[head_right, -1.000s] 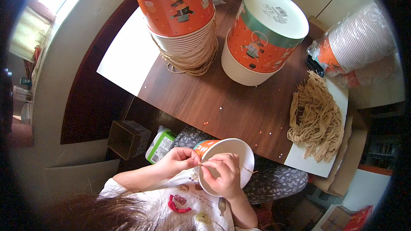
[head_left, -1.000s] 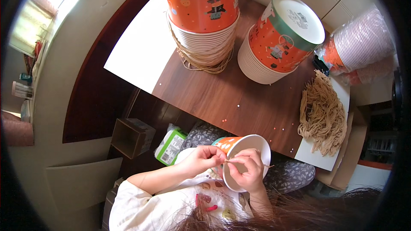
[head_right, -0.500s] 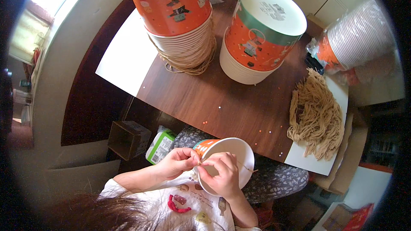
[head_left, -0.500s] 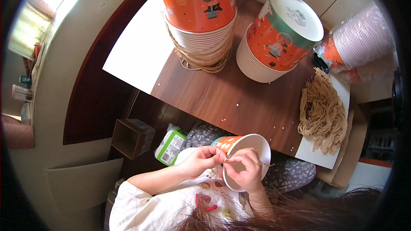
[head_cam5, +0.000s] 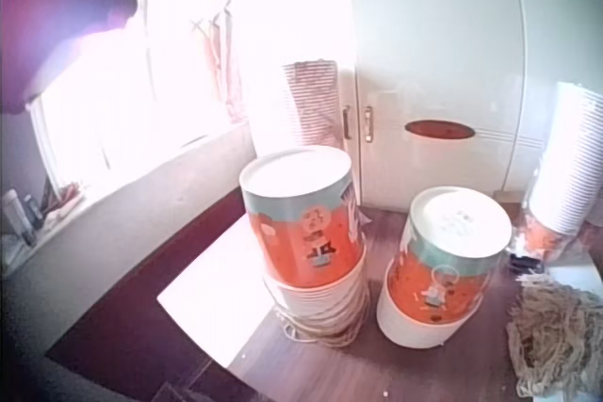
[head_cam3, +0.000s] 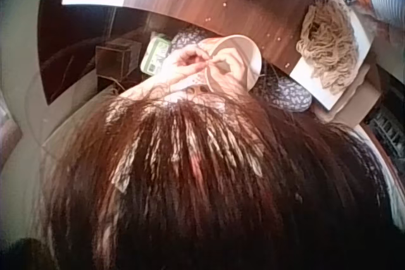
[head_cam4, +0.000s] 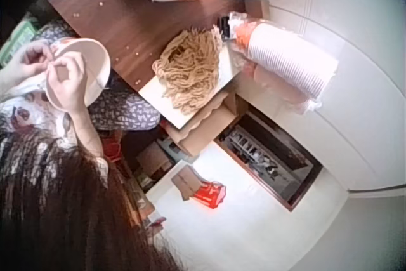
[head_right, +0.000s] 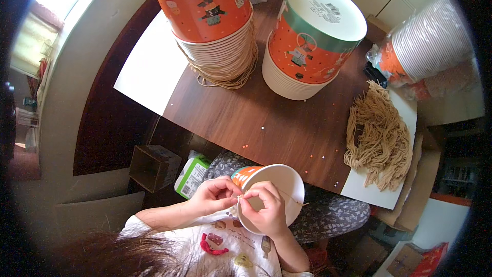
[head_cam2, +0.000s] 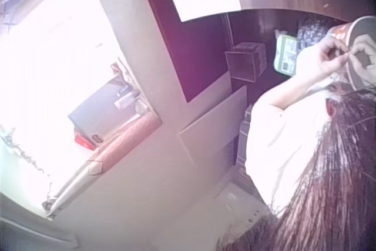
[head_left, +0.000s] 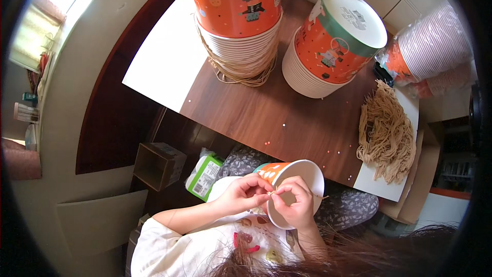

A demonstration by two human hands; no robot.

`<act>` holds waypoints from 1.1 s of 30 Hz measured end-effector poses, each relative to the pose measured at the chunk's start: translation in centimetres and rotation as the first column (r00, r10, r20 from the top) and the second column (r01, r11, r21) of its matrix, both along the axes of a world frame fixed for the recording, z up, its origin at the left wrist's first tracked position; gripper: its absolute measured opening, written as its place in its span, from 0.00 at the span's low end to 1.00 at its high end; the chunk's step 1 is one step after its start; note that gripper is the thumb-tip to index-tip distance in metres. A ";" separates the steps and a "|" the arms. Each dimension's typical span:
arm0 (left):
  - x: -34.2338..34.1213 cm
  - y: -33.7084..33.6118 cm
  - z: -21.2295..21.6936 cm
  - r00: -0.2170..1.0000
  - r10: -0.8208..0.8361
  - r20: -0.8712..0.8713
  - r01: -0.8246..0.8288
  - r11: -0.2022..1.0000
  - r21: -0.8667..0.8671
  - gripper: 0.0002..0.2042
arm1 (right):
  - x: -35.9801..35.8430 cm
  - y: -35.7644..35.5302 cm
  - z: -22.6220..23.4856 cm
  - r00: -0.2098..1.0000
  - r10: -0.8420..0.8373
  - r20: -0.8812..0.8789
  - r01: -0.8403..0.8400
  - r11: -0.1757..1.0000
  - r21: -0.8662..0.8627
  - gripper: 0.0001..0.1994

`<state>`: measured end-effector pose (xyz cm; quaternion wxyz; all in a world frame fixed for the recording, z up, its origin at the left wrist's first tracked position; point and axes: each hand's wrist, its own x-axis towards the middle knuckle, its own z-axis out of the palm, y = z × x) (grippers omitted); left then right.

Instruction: Attaching string handles to decorative paper buckets.

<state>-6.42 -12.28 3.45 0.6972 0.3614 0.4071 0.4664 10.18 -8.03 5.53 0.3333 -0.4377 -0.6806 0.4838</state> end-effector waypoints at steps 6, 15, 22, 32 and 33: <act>0.0 0.2 0.3 0.928 0.036 -0.370 0.040 0.980 0.194 0.05 | 0.4 0.1 -0.4 0.998 0.027 -0.054 -0.028 1.000 -0.013 0.05; 0.3 0.2 0.3 0.961 0.062 -0.268 -0.033 0.993 0.112 0.04 | 0.5 0.2 0.1 0.997 0.041 0.058 -0.050 0.986 0.160 0.10; 0.2 0.2 -0.1 0.946 0.080 -0.315 -0.019 0.981 0.193 0.04 | 0.3 0.4 0.0 0.994 0.030 0.108 -0.059 0.961 0.269 0.06; -0.1 0.7 0.4 0.944 -0.020 -0.328 0.065 0.990 0.126 0.04 | 0.4 0.4 -0.2 0.995 0.025 0.100 -0.048 0.973 0.227 0.04; 0.0 0.7 0.5 0.961 -0.006 -0.275 0.037 0.993 0.108 0.03 | 0.4 0.4 -0.2 0.995 0.020 0.098 -0.043 0.971 0.234 0.04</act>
